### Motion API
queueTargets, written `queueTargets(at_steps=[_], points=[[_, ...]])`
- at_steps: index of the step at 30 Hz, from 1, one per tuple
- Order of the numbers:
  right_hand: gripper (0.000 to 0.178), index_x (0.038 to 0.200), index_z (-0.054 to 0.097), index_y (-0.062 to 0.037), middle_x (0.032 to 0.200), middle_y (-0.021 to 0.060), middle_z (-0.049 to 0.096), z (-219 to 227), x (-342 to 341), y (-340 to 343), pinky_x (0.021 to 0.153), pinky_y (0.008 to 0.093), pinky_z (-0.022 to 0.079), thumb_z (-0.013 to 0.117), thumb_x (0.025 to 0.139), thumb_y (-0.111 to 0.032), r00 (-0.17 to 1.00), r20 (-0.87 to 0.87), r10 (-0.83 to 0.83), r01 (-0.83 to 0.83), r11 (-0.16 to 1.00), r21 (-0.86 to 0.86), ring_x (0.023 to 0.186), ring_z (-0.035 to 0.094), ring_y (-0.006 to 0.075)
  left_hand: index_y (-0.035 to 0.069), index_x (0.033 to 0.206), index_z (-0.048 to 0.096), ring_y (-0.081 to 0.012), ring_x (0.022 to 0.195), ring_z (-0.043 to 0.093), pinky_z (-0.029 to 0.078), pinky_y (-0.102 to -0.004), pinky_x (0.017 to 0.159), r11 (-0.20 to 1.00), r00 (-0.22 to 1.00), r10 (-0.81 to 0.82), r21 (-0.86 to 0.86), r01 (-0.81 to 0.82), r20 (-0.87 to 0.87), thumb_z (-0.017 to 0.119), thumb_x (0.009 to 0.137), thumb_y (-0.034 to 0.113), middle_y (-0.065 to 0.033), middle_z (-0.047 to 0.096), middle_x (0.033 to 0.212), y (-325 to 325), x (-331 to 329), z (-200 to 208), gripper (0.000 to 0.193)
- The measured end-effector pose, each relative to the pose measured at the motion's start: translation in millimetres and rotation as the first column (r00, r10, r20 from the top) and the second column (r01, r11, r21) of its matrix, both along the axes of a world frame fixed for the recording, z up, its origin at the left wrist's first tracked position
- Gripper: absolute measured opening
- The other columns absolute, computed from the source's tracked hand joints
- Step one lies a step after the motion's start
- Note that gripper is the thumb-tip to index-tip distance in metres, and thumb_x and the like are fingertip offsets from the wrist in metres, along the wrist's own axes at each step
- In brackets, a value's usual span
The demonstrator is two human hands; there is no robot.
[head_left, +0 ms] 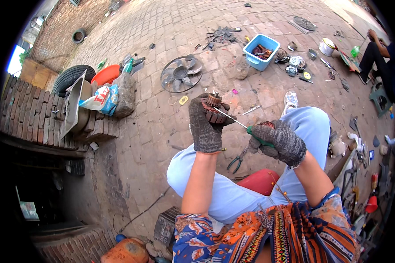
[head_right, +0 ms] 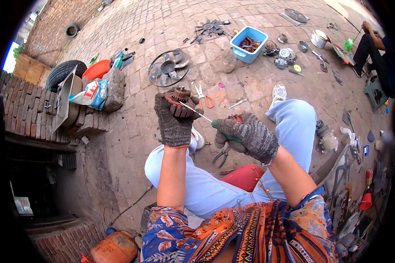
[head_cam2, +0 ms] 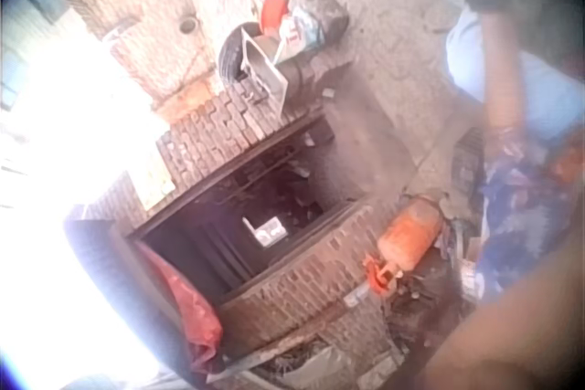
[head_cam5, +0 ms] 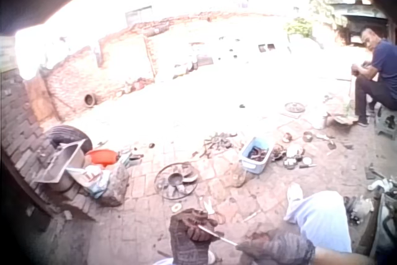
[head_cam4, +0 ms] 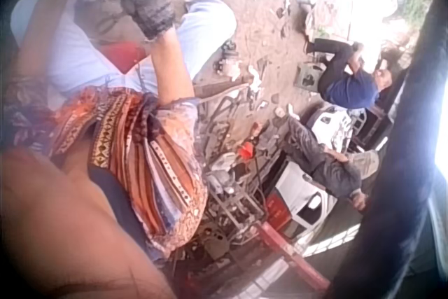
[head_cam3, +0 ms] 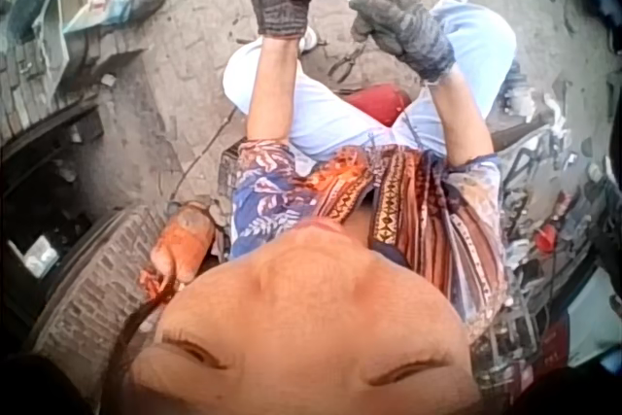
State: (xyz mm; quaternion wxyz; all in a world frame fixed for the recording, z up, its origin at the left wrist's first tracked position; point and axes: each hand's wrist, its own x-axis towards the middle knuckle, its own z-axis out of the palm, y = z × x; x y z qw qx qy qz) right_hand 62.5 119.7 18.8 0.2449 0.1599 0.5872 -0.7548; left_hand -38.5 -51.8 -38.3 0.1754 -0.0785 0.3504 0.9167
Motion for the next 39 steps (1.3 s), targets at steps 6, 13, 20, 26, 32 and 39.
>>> queueTargets(at_steps=[6,13,20,26,32,39], points=[[0.019,0.099,0.061,-0.0044,0.072,0.0039,0.062,-11.3,8.1,-5.1,0.041,0.0211,0.035,0.056,0.085,-0.017,0.964,-0.259,0.065,-0.032,0.991,0.129,0.046,0.045,0.0064,0.009,0.081,0.049,-0.0146,0.055,0.044,0.043,-0.031,0.052,0.995,0.997,-0.034,0.089,0.041,-0.075,0.048,0.084,0.054,-0.0017,0.044,0.061,-1.3,-1.7,-9.7,0.045],[0.019,0.101,0.06,-0.0046,0.075,0.0068,0.063,-39.9,13.9,-7.0,0.044,0.0199,0.035,0.055,0.085,-0.014,0.781,-0.623,0.046,0.027,0.994,0.107,0.045,0.043,0.0068,0.014,0.065,0.036,-0.0121,0.049,0.033,0.035,-0.0276,0.049,0.998,0.988,-0.055,-0.012,0.054,-0.142,0.047,0.086,0.053,0.0033,0.028,0.053,3.0,0.6,-2.4,0.045],[0.025,0.085,0.063,0.0008,0.071,0.0075,0.062,-25.3,10.5,-4.3,0.042,0.0183,0.032,0.054,0.088,-0.022,0.997,0.007,-0.082,0.08,0.951,-0.298,0.047,0.042,0.0041,0.015,0.064,0.035,-0.0122,0.049,0.032,0.035,-0.0288,0.05,0.995,0.996,0.024,-0.096,-0.031,-0.082,0.048,0.086,0.052,0.0032,0.029,0.052,9.3,7.8,13.3,0.045],[0.03,0.083,0.062,0.0005,0.07,0.0049,0.06,-27.7,11.5,-8.7,0.043,0.0181,0.032,0.05,0.091,-0.026,0.991,0.077,-0.107,0.13,0.896,-0.424,0.046,0.04,0.0034,0.016,0.063,0.034,-0.0115,0.048,0.031,0.033,-0.0275,0.049,0.995,0.995,0.058,-0.074,-0.063,-0.078,0.047,0.087,0.05,0.0037,0.027,0.052,13.5,7.4,12.4,0.043],[0.03,0.081,0.062,-0.0002,0.07,0.0054,0.061,-40.8,14.2,-15.6,0.044,0.0177,0.033,0.051,0.09,-0.027,0.987,0.059,-0.151,0.162,0.895,-0.416,0.048,0.042,0.0037,0.013,0.071,0.041,-0.0117,0.049,0.034,0.035,-0.0266,0.046,0.996,0.985,0.013,-0.085,-0.027,-0.17,0.047,0.087,0.051,0.0021,0.033,0.056,9.4,6.7,6.2,0.041],[0.031,0.075,0.064,-0.0026,0.066,0.0035,0.06,-42.8,16.0,-18.0,0.046,0.0208,0.036,0.057,0.085,-0.031,0.946,-0.288,-0.147,0.135,0.989,-0.06,0.051,0.048,0.0072,0.007,0.098,0.054,-0.0192,0.065,0.055,0.052,-0.0399,0.059,0.999,0.998,-0.032,-0.026,0.031,-0.06,0.05,0.081,0.056,-0.0076,0.057,0.077,0.8,4.3,-12.2,0.052]])
